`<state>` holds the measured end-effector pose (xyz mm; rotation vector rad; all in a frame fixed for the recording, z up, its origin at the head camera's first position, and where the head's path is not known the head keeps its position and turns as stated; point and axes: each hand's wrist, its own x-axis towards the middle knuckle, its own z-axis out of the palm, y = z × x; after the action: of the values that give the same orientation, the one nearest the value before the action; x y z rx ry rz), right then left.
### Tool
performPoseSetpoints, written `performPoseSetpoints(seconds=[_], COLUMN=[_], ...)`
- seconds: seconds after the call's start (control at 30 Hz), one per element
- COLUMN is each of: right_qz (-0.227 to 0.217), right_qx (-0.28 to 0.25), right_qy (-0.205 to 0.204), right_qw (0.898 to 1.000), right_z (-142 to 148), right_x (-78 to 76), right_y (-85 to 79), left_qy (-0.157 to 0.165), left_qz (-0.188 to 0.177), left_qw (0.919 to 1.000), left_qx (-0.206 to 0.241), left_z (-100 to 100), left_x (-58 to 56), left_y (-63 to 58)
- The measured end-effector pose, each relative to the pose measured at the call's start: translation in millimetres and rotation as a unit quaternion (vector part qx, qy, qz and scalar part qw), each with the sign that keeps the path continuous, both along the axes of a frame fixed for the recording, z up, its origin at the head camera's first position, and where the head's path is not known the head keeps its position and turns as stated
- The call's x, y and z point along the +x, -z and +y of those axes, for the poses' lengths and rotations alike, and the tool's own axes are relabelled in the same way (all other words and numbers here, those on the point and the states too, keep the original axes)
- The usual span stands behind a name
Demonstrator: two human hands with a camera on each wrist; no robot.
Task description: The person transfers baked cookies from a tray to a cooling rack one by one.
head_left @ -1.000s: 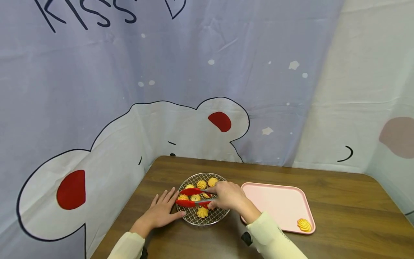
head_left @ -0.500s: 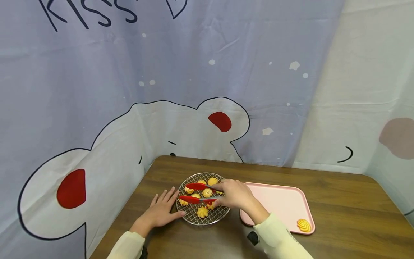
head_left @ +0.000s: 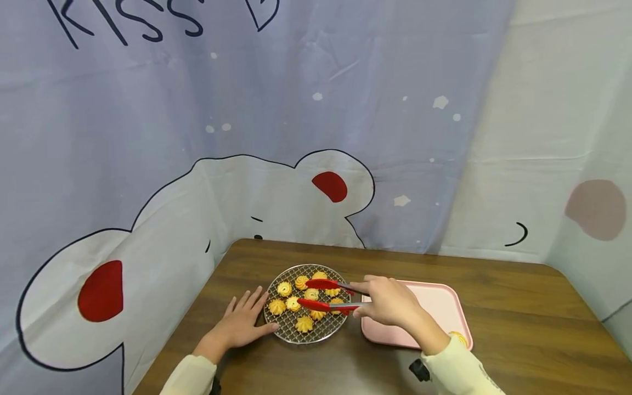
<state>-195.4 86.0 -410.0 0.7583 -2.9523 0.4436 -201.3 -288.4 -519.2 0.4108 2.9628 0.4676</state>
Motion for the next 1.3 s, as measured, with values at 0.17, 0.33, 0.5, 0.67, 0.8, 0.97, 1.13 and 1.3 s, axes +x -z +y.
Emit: performPoseSetpoints(seconds=[0.17,0.33,0.5,0.67,0.8,0.97,1.13,1.3], right_qz=[0.022,0.046,0.078,0.048,0.025,0.01,0.018,0.022], right_qx=[-0.008,-0.007,0.008,0.01,0.017,0.019,0.023,0.024], right_qy=[0.012,0.013,0.022,0.054,0.079,0.097,0.106,0.12], right_qw=[1.0,0.999,0.997,0.997,0.996,0.995,0.994,0.992], right_z=[25.0,52.9,75.7,92.4,105.8,122.1,138.8,151.7], right_x=[12.2,23.2,30.8,37.8,44.5,51.6,58.5,68.3], right_y=[-2.3,-4.9,-7.0,-8.8,-10.8,-11.2,-7.1,-4.0], left_qy=[-0.004,-0.003,-0.004,-0.002,0.0,0.0,0.003,0.006], left_qz=[-0.007,-0.009,-0.013,-0.012,-0.013,-0.016,-0.013,-0.007], left_qw=[0.9999,0.9999,0.9999,0.9999,0.9999,0.9999,0.9999,1.0], left_qx=[-0.012,-0.012,-0.01,-0.005,-0.003,-0.007,-0.005,0.003], left_z=[-0.1,0.8,1.5,1.9,2.5,2.2,1.6,0.3], left_x=[1.1,0.7,1.1,1.9,2.2,0.5,-0.9,-2.6], left_y=[0.2,-0.9,-3.2,-4.2,-5.0,-4.4,-3.7,-0.7])
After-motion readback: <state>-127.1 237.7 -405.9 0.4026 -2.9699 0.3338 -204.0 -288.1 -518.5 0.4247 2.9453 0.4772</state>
